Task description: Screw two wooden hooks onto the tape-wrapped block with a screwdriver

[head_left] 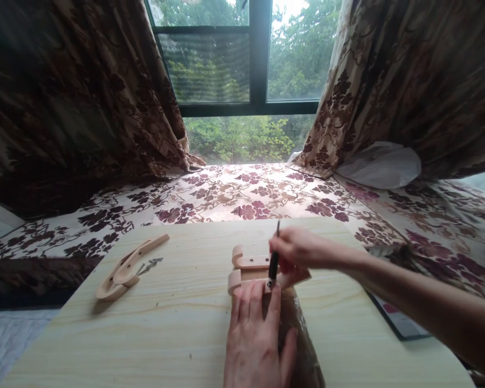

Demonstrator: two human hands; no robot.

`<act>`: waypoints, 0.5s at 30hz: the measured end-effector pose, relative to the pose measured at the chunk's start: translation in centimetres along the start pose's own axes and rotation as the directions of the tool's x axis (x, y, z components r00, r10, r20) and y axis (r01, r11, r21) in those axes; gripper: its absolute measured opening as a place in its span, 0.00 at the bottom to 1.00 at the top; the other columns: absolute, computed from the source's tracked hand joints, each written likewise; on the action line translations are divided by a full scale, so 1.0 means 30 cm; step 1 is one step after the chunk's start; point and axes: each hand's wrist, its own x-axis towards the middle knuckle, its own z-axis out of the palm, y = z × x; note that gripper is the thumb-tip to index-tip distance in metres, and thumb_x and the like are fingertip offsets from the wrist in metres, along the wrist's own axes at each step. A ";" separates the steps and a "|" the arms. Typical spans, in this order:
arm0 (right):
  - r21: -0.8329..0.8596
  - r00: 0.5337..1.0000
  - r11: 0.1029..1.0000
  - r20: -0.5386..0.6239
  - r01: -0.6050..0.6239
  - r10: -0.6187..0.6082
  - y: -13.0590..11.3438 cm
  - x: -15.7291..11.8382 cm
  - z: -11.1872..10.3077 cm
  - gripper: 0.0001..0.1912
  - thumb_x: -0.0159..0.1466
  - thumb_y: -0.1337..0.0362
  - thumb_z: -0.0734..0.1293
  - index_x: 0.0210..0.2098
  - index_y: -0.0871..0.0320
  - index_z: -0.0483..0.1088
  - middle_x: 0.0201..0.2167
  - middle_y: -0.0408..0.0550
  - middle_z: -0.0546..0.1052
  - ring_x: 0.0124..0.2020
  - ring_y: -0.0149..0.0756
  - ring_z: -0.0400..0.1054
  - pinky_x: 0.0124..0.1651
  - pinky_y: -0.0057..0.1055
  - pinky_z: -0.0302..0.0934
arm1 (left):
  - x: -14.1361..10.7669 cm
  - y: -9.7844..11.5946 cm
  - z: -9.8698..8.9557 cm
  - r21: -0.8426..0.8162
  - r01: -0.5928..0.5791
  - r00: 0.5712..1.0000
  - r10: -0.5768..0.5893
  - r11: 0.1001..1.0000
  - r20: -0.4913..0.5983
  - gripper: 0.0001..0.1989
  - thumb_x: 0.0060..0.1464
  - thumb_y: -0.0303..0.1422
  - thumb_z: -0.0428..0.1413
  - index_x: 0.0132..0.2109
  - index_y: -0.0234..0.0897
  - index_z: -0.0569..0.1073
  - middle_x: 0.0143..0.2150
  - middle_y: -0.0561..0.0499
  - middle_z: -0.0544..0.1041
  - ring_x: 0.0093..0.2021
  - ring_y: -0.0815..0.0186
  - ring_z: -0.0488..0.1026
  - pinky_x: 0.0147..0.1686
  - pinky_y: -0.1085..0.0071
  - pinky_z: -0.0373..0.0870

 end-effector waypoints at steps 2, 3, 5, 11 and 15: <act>0.008 0.998 1.000 0.062 0.005 -0.005 -0.001 -0.003 0.021 0.21 0.66 0.60 0.52 0.24 0.62 0.68 0.17 0.48 0.73 0.16 0.31 0.66 0.20 0.25 0.58 | -0.005 -0.007 0.013 0.025 -0.012 0.999 0.013 1.000 -0.031 0.32 0.52 0.37 0.53 0.62 0.33 0.57 0.59 0.38 0.62 0.60 0.52 0.58 0.52 0.56 0.67; 0.004 0.997 1.000 0.069 0.016 -0.017 -0.001 -0.003 0.029 0.21 0.67 0.60 0.52 0.25 0.62 0.68 0.17 0.48 0.73 0.17 0.31 0.66 0.20 0.25 0.58 | -0.009 -0.013 0.022 0.040 -0.018 0.998 0.021 0.999 -0.054 0.32 0.51 0.37 0.54 0.62 0.33 0.58 0.59 0.38 0.62 0.60 0.51 0.59 0.51 0.56 0.67; -0.018 0.998 0.999 0.043 0.051 -0.051 -0.003 -0.001 0.026 0.22 0.68 0.58 0.51 0.28 0.62 0.68 0.18 0.47 0.74 0.18 0.31 0.67 0.23 0.26 0.59 | -0.016 -0.027 0.049 0.081 -0.037 0.993 0.045 0.996 -0.106 0.33 0.50 0.37 0.54 0.62 0.32 0.59 0.58 0.38 0.64 0.58 0.51 0.60 0.50 0.56 0.67; -0.187 0.978 0.977 -0.157 0.105 -0.135 -0.018 -0.049 -0.049 0.23 0.69 0.54 0.49 0.31 0.61 0.68 0.23 0.47 0.72 0.25 0.32 0.65 0.30 0.28 0.57 | -0.033 -0.047 0.132 0.173 -0.028 0.984 0.058 0.984 -0.170 0.32 0.49 0.46 0.54 0.60 0.41 0.61 0.53 0.46 0.71 0.52 0.56 0.67 0.48 0.60 0.66; -0.312 0.975 0.944 -0.156 0.105 -0.160 -0.024 -0.113 -0.028 0.22 0.69 0.55 0.51 0.29 0.59 0.67 0.24 0.47 0.73 0.26 0.34 0.65 0.31 0.29 0.55 | -0.030 -0.046 0.134 0.172 0.004 0.986 0.025 0.985 -0.165 0.32 0.48 0.45 0.55 0.59 0.41 0.62 0.52 0.46 0.72 0.53 0.55 0.67 0.50 0.59 0.64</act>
